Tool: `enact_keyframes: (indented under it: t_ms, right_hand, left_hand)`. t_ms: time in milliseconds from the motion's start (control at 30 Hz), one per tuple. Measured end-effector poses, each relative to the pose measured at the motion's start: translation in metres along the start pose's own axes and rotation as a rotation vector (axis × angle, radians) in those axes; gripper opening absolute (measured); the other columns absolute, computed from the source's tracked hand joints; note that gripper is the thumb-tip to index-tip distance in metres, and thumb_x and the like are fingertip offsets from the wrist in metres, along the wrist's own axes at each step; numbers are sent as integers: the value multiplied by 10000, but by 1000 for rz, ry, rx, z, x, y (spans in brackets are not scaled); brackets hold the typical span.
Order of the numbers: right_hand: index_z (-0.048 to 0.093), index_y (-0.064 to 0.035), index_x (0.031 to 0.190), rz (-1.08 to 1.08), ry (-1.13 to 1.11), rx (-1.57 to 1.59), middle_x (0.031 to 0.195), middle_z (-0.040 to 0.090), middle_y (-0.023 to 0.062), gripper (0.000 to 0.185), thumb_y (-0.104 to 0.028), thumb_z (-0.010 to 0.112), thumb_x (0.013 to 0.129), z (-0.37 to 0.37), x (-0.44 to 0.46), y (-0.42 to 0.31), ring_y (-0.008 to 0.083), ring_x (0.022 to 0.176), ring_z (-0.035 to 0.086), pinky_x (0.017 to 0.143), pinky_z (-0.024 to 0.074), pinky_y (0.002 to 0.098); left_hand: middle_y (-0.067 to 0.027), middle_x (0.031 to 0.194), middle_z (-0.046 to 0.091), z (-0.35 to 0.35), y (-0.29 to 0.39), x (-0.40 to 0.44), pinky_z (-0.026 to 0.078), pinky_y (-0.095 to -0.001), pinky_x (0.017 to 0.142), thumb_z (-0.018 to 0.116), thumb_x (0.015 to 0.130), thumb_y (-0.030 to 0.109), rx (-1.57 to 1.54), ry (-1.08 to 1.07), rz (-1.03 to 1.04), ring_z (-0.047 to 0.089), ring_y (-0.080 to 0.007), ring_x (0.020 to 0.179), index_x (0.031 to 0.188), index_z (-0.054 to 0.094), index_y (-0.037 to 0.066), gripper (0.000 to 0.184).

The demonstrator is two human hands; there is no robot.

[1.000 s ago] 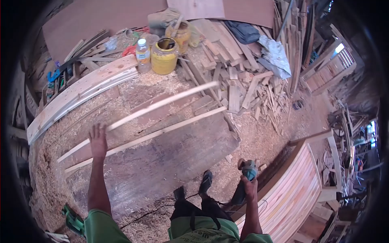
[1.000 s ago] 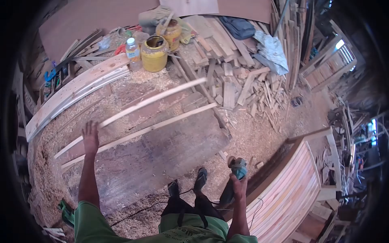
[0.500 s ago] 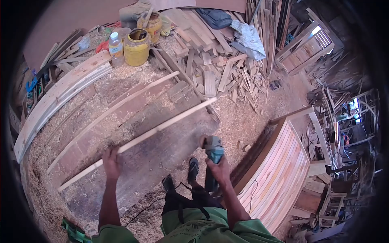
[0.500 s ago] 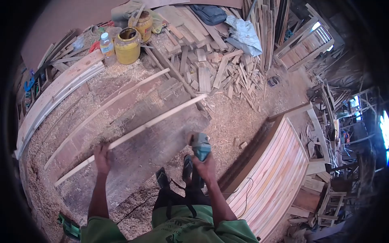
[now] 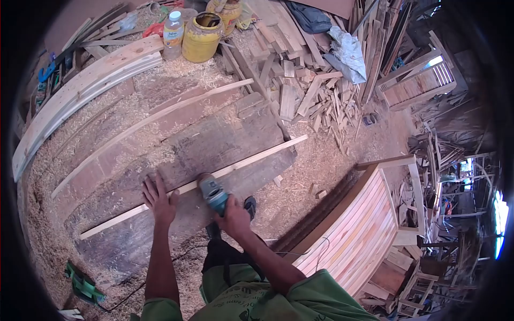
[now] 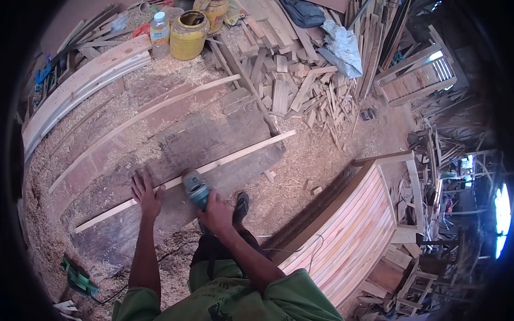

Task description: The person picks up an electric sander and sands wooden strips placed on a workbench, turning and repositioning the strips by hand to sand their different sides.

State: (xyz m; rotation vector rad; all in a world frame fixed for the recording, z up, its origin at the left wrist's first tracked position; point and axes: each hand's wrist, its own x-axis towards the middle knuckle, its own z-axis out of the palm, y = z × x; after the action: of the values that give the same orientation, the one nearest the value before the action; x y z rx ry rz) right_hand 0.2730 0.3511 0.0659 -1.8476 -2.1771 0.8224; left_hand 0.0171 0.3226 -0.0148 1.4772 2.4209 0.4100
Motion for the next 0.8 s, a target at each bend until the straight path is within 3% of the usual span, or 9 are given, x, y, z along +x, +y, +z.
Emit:
enact_keyframes:
  t_ms: [167,367,800]
  right_hand:
    - [414,-6,1209,104,-61,-4,1020,666,279,603,-309,773,831,-20,11,5,500,858,692,741,568,583]
    - [429,-30,1231,264,77,-32,999,687,291,620,-350,772,827,-57,35,54,514,852,689,744,551,600]
    - [459,28,1171,420,294,-17,928,696,301,604,-337,790,821,-125,105,163,503,847,690,745,554,575]
  left_hand:
    - [-265,1714,-42,-6,-1,6,-4,-644,1231,592,983,550,-12,-148,-69,-51,-473,1577,1678,59,179,950]
    - [-254,1715,-94,-13,1,9,-26,-645,1222,594,980,570,-17,-241,-101,-102,-459,1577,1680,30,188,976]
    - [-233,1720,-119,-23,3,14,-7,-642,1220,599,997,508,12,-318,-105,-105,-474,1572,1676,-25,201,972]
